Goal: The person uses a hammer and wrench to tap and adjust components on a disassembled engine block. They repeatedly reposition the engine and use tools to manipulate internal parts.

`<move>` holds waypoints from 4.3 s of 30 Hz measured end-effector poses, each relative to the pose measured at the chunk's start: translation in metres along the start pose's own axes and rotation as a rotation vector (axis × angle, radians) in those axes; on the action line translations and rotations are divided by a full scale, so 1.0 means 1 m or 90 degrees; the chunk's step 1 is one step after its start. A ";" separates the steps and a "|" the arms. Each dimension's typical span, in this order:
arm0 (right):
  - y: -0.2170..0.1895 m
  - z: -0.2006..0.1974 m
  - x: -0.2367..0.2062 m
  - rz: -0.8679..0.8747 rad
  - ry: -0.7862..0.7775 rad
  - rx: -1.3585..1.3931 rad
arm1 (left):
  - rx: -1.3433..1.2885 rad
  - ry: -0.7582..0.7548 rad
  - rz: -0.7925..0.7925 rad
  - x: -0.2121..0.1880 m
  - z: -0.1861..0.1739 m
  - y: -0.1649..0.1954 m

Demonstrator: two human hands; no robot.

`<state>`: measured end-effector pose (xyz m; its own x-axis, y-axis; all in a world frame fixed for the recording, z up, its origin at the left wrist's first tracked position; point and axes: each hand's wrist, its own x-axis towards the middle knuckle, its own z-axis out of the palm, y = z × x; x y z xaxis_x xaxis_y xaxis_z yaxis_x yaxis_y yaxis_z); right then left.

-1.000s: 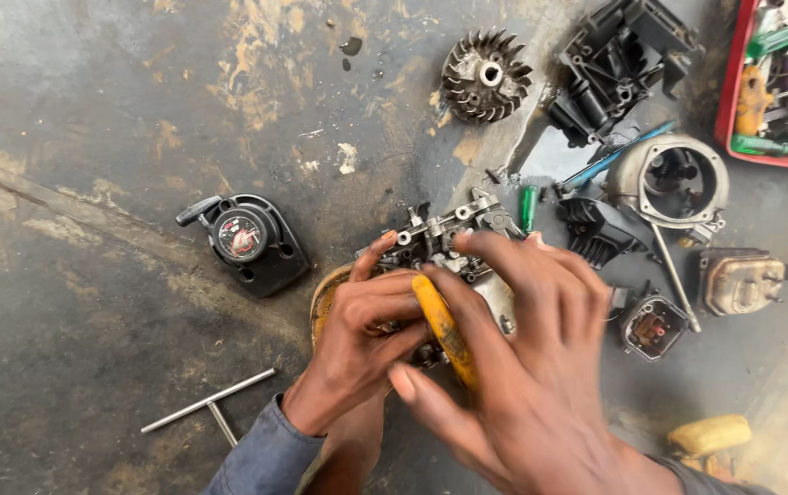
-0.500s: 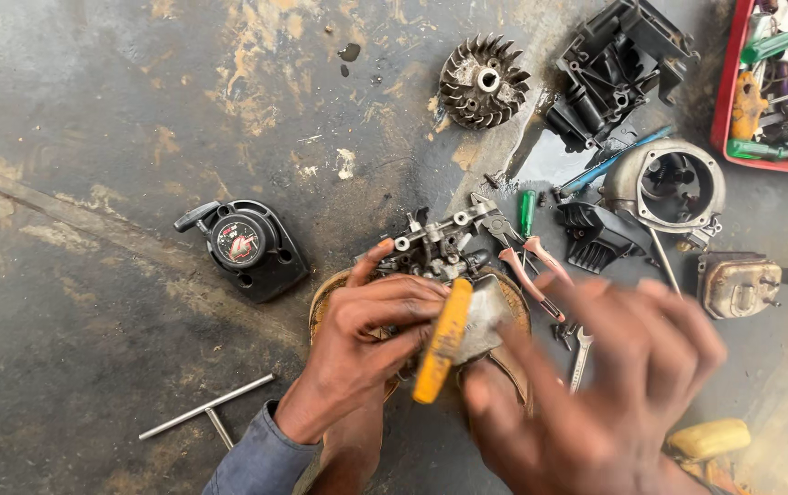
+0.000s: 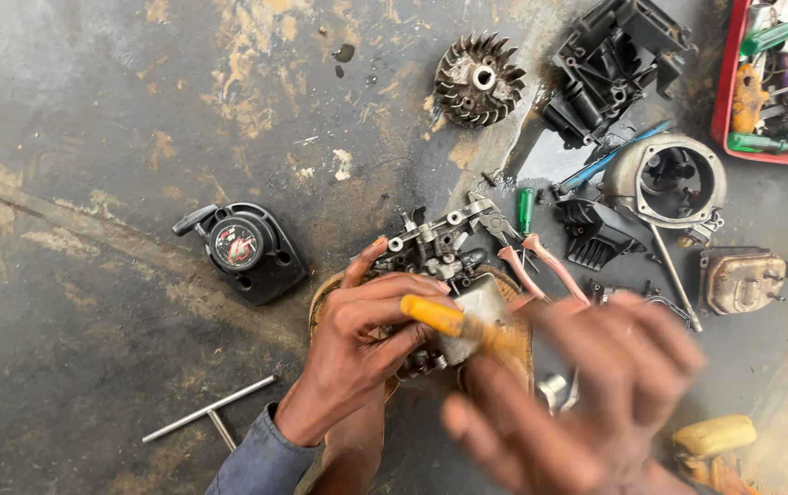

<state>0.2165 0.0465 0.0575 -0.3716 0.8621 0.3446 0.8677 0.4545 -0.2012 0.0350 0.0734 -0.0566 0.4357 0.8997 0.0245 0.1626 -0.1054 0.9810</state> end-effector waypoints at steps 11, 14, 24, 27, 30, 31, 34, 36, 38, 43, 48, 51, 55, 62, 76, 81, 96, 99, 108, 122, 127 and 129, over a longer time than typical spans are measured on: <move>-0.002 0.013 -0.008 0.054 -0.053 -0.084 | 0.017 0.017 0.008 0.001 -0.003 -0.002; -0.001 0.009 -0.001 0.109 -0.084 -0.081 | 0.037 0.006 0.010 -0.003 -0.001 0.000; -0.010 0.018 -0.018 -0.058 -0.089 0.103 | 0.053 0.025 0.026 -0.002 0.002 0.000; -0.005 0.007 -0.012 -0.076 -0.042 0.054 | 0.051 0.044 0.031 -0.003 0.000 -0.001; 0.002 -0.004 0.004 -0.009 -0.005 -0.050 | 0.056 0.014 0.024 -0.004 -0.003 0.001; 0.003 -0.006 0.009 0.022 -0.001 -0.088 | 0.057 0.015 0.016 -0.004 -0.003 0.001; -0.002 -0.003 0.020 0.072 -0.062 -0.071 | 0.057 0.017 0.009 -0.003 -0.001 0.003; -0.006 0.002 0.022 0.031 -0.068 0.052 | 0.053 0.016 0.027 -0.003 -0.001 0.004; -0.005 0.003 0.018 -0.026 -0.075 0.117 | 0.056 0.023 0.034 -0.003 -0.002 0.002; 0.012 -0.003 0.006 0.003 -0.004 0.070 | 0.064 0.007 0.003 -0.002 -0.004 0.001; 0.014 -0.002 0.008 0.012 -0.119 0.112 | 0.073 0.008 0.032 -0.002 -0.005 0.004; 0.012 -0.005 0.017 -0.038 -0.108 0.181 | 0.063 0.001 0.005 -0.002 -0.007 0.005; 0.010 -0.010 0.028 0.053 -0.110 0.053 | 0.052 0.008 0.019 0.001 -0.010 0.008; 0.008 -0.009 0.021 0.050 -0.128 0.153 | 0.051 -0.043 0.060 0.004 -0.027 0.028; 0.028 -0.004 0.004 0.297 0.018 0.430 | 0.023 0.057 0.052 0.015 -0.013 0.033; 0.014 -0.012 0.032 0.163 -0.176 0.417 | 0.088 -0.015 0.132 0.011 -0.021 0.040; 0.027 -0.004 0.032 -0.041 -0.279 0.319 | 0.101 0.063 0.066 0.003 -0.012 0.024; 0.026 -0.003 0.033 -0.055 -0.261 0.318 | 0.210 0.012 0.075 0.004 -0.017 0.027; 0.027 -0.019 0.045 0.052 -0.097 0.154 | 0.228 -0.089 0.032 0.006 -0.025 0.025; 0.068 0.038 0.002 0.108 0.056 0.108 | 0.344 -0.024 -0.029 0.015 0.010 0.034; 0.063 0.041 0.010 0.080 0.037 -0.009 | 0.339 -0.021 -0.060 0.014 0.012 0.033; 0.063 0.044 0.011 0.083 0.024 -0.005 | 0.336 -0.006 -0.046 0.013 0.012 0.032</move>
<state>0.2525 0.0943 0.0088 -0.2426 0.9047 0.3504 0.9103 0.3371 -0.2402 0.0561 0.0766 -0.0266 0.4148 0.9089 -0.0434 0.6143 -0.2445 0.7503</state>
